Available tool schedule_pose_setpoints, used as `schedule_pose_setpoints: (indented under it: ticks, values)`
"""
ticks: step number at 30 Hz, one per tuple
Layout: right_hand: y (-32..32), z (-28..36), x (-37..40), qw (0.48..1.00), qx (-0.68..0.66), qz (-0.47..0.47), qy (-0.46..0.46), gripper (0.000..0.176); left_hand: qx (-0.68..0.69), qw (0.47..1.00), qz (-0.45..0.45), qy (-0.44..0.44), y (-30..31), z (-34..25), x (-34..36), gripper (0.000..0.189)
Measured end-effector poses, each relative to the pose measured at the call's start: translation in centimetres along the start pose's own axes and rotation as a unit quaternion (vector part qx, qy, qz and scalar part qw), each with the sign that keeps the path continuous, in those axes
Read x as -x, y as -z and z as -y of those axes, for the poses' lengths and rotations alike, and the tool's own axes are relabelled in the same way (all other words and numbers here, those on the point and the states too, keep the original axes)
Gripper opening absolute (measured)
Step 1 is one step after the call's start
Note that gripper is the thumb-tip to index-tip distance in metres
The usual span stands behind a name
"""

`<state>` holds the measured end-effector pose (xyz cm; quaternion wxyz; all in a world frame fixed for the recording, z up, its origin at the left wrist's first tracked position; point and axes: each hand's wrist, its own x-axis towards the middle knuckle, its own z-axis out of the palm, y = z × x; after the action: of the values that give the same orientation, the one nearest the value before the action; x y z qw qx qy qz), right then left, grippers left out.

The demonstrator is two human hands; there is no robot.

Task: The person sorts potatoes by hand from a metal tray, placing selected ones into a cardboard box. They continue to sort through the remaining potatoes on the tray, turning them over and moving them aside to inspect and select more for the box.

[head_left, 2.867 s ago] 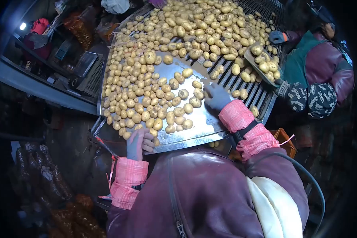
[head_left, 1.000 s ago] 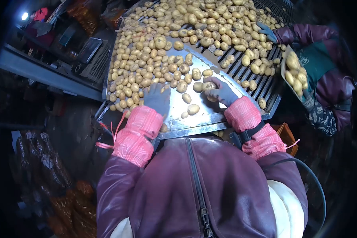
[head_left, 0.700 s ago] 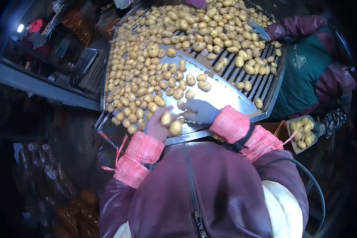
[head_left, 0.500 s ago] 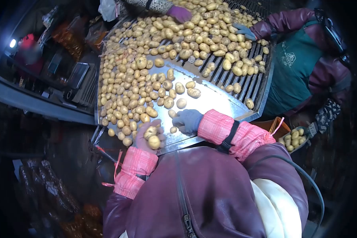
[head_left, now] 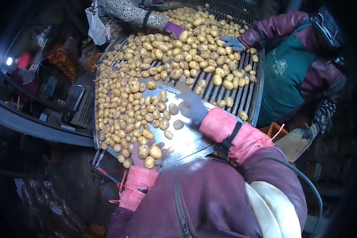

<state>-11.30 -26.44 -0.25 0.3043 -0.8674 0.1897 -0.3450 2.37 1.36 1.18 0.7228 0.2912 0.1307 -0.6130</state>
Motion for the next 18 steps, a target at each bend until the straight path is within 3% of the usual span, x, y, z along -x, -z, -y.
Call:
schedule_pose_setpoints:
  ticks: [1,3,6,8,9,12,13,14,16,18]
  values:
    - [3.0,0.3,-2.6,0.975,0.154,0.091,-0.129,0.041,-0.005,0.999,-0.038,0.007,-0.8,-0.1,0.3,0.072]
    - [4.8,-4.0,-3.4,0.947,0.292,0.011,-0.130,0.051,0.004,0.996,-0.080,0.040,-1.2,-0.7,0.4,0.071]
    - [4.9,-8.6,-3.9,0.934,0.244,0.105,-0.241,0.052,0.009,0.993,-0.100,0.065,-1.6,-1.2,0.2,0.067]
    - [4.0,-6.6,-3.4,0.918,0.333,0.133,-0.171,0.050,0.002,0.991,-0.119,0.066,-2.6,-1.1,0.4,0.064]
    - [4.3,-4.5,-4.4,0.921,0.275,0.186,-0.202,0.049,-0.040,0.988,-0.139,0.053,-3.1,-1.0,0.4,0.064]
    - [3.6,-3.3,-6.5,0.953,0.046,0.187,-0.233,0.038,0.034,0.994,-0.032,0.102,0.7,-1.1,-1.2,0.065]
    - [4.6,-1.1,-8.5,0.950,0.047,0.195,-0.239,0.037,-0.035,0.998,-0.012,0.058,0.4,-0.8,-1.1,0.065]
    - [4.2,-2.6,-9.3,0.962,0.110,0.158,-0.194,0.039,-0.103,0.995,0.006,0.014,-0.1,-0.5,-0.8,0.065]
    - [2.7,-6.7,-10.7,0.965,0.230,0.078,-0.100,0.042,-0.113,0.994,0.010,0.002,0.4,-0.4,-1.0,0.066]
    - [2.1,-9.5,-12.0,0.939,0.321,0.107,-0.067,0.047,-0.094,0.995,0.003,0.017,0.7,-0.4,-1.1,0.066]
